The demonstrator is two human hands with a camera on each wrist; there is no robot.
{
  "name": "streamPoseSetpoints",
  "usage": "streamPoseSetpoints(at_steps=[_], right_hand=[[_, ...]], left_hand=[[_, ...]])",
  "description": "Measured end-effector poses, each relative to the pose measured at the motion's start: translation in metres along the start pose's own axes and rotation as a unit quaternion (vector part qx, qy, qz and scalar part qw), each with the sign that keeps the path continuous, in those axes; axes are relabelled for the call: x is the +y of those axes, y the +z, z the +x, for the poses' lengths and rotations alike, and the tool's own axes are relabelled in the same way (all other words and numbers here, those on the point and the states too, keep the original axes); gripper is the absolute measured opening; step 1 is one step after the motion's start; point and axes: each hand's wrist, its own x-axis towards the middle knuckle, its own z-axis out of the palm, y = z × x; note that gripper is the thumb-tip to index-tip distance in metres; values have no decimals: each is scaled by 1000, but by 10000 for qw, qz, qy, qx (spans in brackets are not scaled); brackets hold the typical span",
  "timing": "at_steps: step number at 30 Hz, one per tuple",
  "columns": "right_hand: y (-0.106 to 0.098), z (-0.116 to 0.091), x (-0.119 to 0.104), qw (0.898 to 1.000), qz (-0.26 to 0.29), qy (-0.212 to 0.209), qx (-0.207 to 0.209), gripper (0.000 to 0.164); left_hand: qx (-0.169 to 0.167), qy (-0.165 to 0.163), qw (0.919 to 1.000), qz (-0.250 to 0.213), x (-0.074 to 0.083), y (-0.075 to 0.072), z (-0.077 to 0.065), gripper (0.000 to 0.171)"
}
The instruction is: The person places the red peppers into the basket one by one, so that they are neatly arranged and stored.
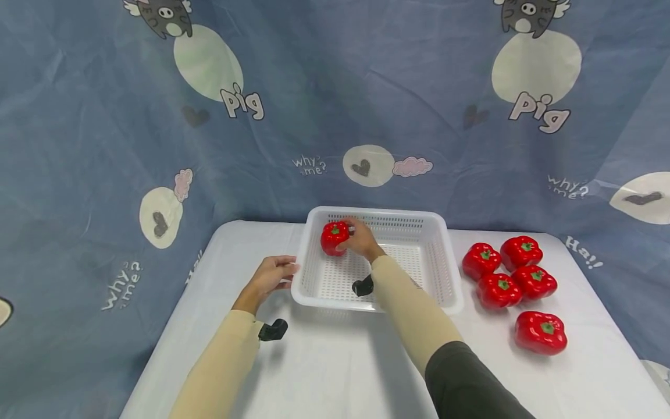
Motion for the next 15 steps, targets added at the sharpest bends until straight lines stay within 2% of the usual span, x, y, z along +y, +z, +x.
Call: streamPoseSetpoints(at_steps=[5,15], right_hand=[[6,-1,1,9997,74,155,197,75],[12,-1,-5,9992,128,137,355,75]], left_hand=[[46,-85,9999,27,0,1,-1,39],[34,-86,10000,35,1,0,0,40]])
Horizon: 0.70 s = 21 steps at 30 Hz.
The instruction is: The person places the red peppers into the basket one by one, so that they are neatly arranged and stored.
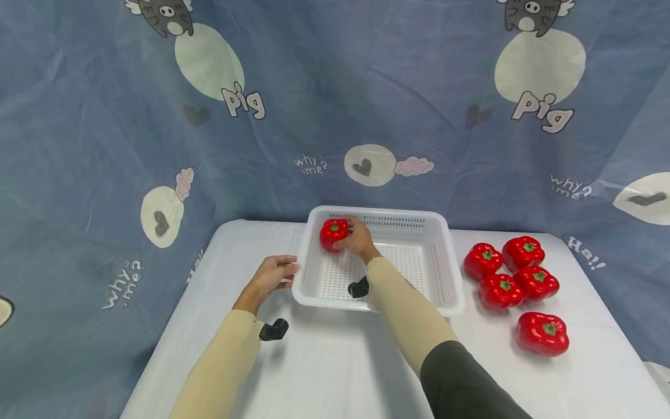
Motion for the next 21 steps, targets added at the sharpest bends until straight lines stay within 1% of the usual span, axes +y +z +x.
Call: streamPoseSetpoints(at_steps=[4,6,9,12,18,21], right_hand=[[-3,-1,0,10000,52,19,-22,77],[-5,-2,0,10000,-26,-23,-74,79],[-10,-3,3,9994,-283,-107,-162,82],[-16,-6,6,9990,-364,-99,-259,84],[-33,-12,9,9989,-164,51,-444,82],[-43,-17,9,9986,-14,130,-504,80]], left_hand=[[12,47,10000,84,2,2,0,40],[44,23,9999,115,3,3,1,39],[29,-6,9999,102,3,5,1,39],[9,-51,9999,91,2,7,2,39],[-22,133,9999,64,0,5,-2,39],[-31,152,9999,77,1,2,-2,39]])
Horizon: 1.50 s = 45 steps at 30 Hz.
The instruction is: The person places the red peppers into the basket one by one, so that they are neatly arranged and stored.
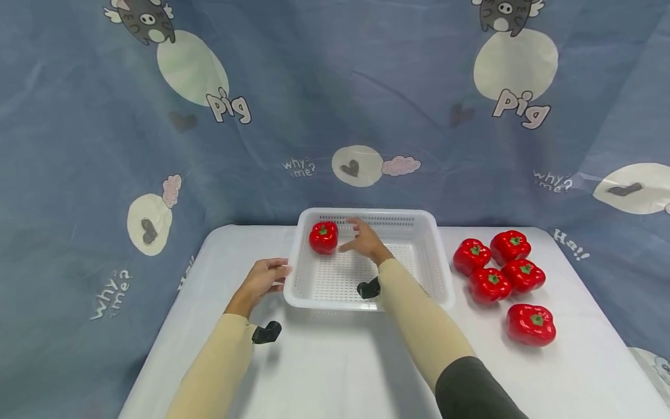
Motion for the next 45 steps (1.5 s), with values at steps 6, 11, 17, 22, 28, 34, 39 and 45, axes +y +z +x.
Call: streamPoseSetpoints(at_steps=[6,11,17,22,28,34,39,45], right_hand=[[-16,-15,1,9998,208,-9,-67,81],[-30,-24,3,9995,281,-87,-149,81],[-46,-34,8,9988,391,-219,-182,80],[-64,-46,13,9979,506,-354,-188,80],[-85,-63,18,9980,514,-362,-52,77],[-105,-77,27,9977,544,-389,135,74],[-122,-91,34,9960,717,-463,278,72],[-145,-110,42,9931,935,-496,506,72]], left_hand=[[-23,-36,10000,46,-3,-4,0,40],[-16,-70,10000,68,-4,-8,-2,41],[-57,-116,9998,121,-3,-10,-3,42],[-61,-159,9997,188,-2,-10,-4,43],[-131,-118,9997,178,0,-10,-3,44],[-155,-153,9996,163,1,-8,-2,45],[-145,-148,9996,200,4,-6,0,46],[-191,-178,9995,149,4,-2,2,46]])
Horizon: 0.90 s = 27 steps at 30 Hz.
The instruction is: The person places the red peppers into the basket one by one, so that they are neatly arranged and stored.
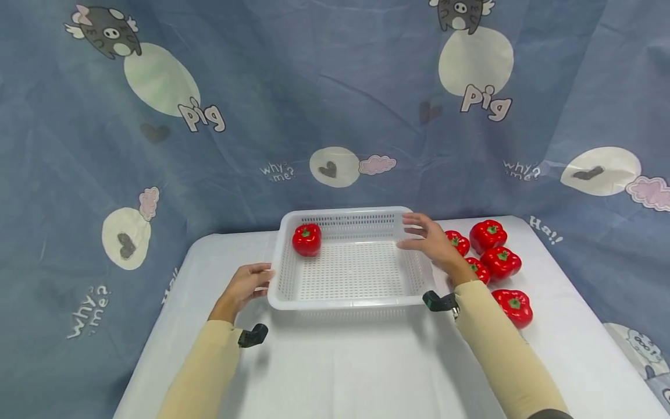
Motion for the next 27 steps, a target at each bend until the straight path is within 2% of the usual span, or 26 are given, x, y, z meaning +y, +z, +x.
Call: streamPoseSetpoints(at_steps=[11,20,27], right_hand=[[-38,-25,12,9963,-559,-351,550,69],[-61,-43,22,9951,-403,-229,870,73],[-76,-51,25,9875,-455,-24,1506,72]], left_hand=[[-20,104,9999,-70,-1,-3,-1,46],[13,90,9999,-92,0,-2,-2,45],[-15,97,9999,-62,0,1,-2,46]])
